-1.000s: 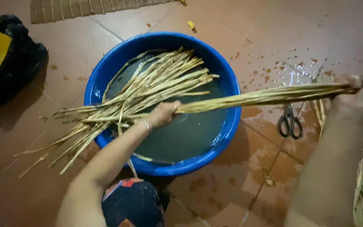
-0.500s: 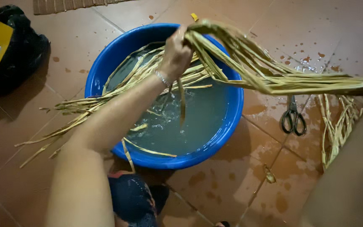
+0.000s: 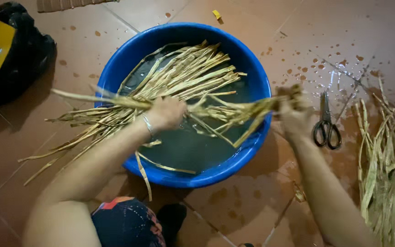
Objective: The person sits on the floor and repeatedly dips long, dried plant stalks into a blue basin of water. They pull the stalks apart by hand to separate the fibers and place the processed pieces onto a pile on the floor. A pair of scissors is visible nearby but is not used during the clip.
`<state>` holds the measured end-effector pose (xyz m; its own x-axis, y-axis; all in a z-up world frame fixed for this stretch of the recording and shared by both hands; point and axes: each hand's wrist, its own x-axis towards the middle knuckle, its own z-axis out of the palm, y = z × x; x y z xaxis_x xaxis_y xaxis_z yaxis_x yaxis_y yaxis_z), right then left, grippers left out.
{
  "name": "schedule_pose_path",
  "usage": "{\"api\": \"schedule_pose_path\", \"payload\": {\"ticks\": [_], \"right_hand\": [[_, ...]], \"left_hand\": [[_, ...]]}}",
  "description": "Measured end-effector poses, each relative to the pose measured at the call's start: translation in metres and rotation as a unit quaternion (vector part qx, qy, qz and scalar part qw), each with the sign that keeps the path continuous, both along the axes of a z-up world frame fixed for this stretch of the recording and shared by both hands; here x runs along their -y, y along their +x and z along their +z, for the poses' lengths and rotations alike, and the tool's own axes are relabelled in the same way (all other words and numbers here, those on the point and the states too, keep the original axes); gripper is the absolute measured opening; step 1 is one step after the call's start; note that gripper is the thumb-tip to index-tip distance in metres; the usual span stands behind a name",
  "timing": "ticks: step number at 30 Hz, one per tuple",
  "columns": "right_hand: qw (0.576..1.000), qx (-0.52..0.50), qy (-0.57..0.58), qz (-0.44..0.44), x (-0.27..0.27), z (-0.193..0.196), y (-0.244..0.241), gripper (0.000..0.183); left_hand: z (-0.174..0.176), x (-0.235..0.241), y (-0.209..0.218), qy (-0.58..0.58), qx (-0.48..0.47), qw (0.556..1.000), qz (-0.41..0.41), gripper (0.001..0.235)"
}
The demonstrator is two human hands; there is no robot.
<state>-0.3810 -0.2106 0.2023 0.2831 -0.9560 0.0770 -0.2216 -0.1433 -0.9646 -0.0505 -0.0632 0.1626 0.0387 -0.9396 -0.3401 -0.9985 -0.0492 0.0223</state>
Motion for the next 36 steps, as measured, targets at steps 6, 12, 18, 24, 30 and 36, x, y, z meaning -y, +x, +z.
{"api": "schedule_pose_path", "payload": {"ticks": [6, 12, 18, 24, 30, 36], "right_hand": [[0.947, -0.107, -0.262, 0.152, -0.018, -0.046, 0.047, 0.015], [0.912, -0.196, -0.219, 0.286, -0.006, -0.137, 0.061, 0.038], [0.872, -0.281, -0.217, 0.336, -0.014, -0.165, 0.096, 0.028], [0.925, -0.250, -0.255, 0.128, -0.019, -0.051, 0.108, 0.035], [0.987, -0.105, -0.123, -0.003, -0.036, 0.039, 0.100, 0.045], [0.952, 0.278, 0.049, 0.117, -0.040, 0.054, 0.094, 0.035]], "left_hand": [[-0.153, -0.031, -0.009, -0.068, 0.039, 0.992, -0.097, 0.017], [-0.268, -0.049, 0.008, 0.091, -0.015, 0.989, -0.116, 0.024], [-0.208, -0.031, 0.019, 0.202, 0.001, 0.974, -0.105, 0.037], [-0.024, 0.015, -0.010, 0.129, -0.071, 0.989, 0.022, 0.054], [0.044, 0.030, -0.065, -0.310, -0.451, 0.828, -0.126, 0.126], [0.034, 0.034, -0.084, -0.025, -0.673, 0.731, 0.109, 0.051]]}}
